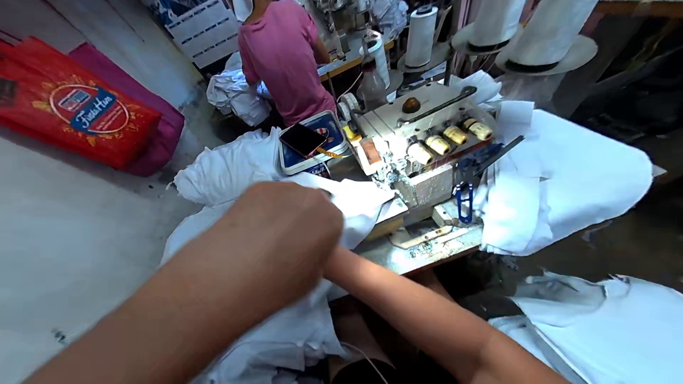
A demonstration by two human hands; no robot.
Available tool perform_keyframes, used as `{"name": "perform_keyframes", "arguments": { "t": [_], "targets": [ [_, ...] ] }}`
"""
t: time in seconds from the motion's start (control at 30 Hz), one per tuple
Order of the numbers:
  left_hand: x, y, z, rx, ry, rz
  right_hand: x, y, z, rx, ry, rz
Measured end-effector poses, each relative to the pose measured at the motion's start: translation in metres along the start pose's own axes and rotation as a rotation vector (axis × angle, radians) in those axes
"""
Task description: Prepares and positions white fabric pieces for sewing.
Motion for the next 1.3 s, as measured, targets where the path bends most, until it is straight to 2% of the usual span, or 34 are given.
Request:
{"name": "perform_keyframes", "arguments": {
  "t": [0.03, 0.1, 0.13, 0.17, 0.23, 0.27, 0.3, 0.4, 0.5, 0.6, 0.67, 0.83, 0.9, 1.03, 1.17, 1.23, 1.3],
  "targets": [
    [0.003, -0.006, 0.015, 0.019, 0.037, 0.046, -0.011, -0.011, -0.001, 0.022, 0.061, 0.004],
    [0.012, -0.02, 0.041, 0.096, 0.082, 0.065, -0.013, -0.03, -0.012, 0.009, 0.064, 0.248],
    [0.017, -0.026, 0.05, 0.133, 0.095, 0.05, -0.003, -0.03, -0.022, -0.014, 0.074, 0.235],
    [0.02, -0.032, 0.057, 0.172, 0.11, 0.026, 0.011, -0.021, -0.035, -0.034, 0.121, 0.034],
    [0.024, -0.042, 0.065, 0.265, 0.123, -0.009, 0.046, 0.001, -0.067, -0.005, 0.215, -0.543],
    [0.025, -0.046, 0.066, 0.316, 0.123, -0.013, 0.059, 0.009, -0.083, 0.019, 0.209, -0.711],
    [0.025, -0.048, 0.067, 0.358, 0.112, -0.012, 0.068, 0.015, -0.095, 0.049, 0.181, -0.786],
    [0.023, -0.048, 0.061, 0.422, 0.048, -0.035, 0.066, 0.028, -0.097, 0.051, 0.178, -0.763],
    [0.021, -0.042, 0.05, 0.31, 0.031, -0.061, 0.047, 0.033, -0.056, -0.044, 0.428, -0.594],
    [0.026, -0.043, 0.048, 0.153, 0.029, -0.043, 0.051, 0.038, -0.025, -0.08, 0.665, -0.55],
    [0.028, -0.045, 0.048, 0.133, 0.028, -0.031, 0.056, 0.04, -0.037, -0.024, 0.64, -0.557],
    [0.024, -0.043, 0.043, 0.139, 0.021, -0.084, 0.07, 0.037, -0.113, 0.104, 0.306, -0.636],
    [0.021, -0.043, 0.04, 0.142, 0.004, -0.111, 0.071, 0.035, -0.113, 0.094, 0.271, -0.637],
    [0.015, -0.042, 0.033, 0.125, -0.024, -0.106, 0.062, 0.033, -0.059, -0.017, 0.499, -0.588],
    [0.022, -0.044, 0.035, 0.088, -0.009, -0.071, 0.079, 0.027, -0.017, 0.216, 0.75, -0.716],
    [0.025, -0.047, 0.035, 0.083, -0.001, -0.069, 0.087, 0.019, -0.016, 0.322, 0.781, -0.759],
    [0.026, -0.05, 0.033, 0.085, -0.004, -0.077, 0.087, 0.018, -0.028, 0.309, 0.71, -0.772]
  ]
}}
Point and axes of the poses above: each hand's wrist, its own x-axis away from the middle knuckle, its own y-axis out of the back of the hand, z = x × y, the point moved 8 cm from there along -x, towards the middle knuckle, and after that the axes turned 15 degrees about z, right-handed, at the moved point
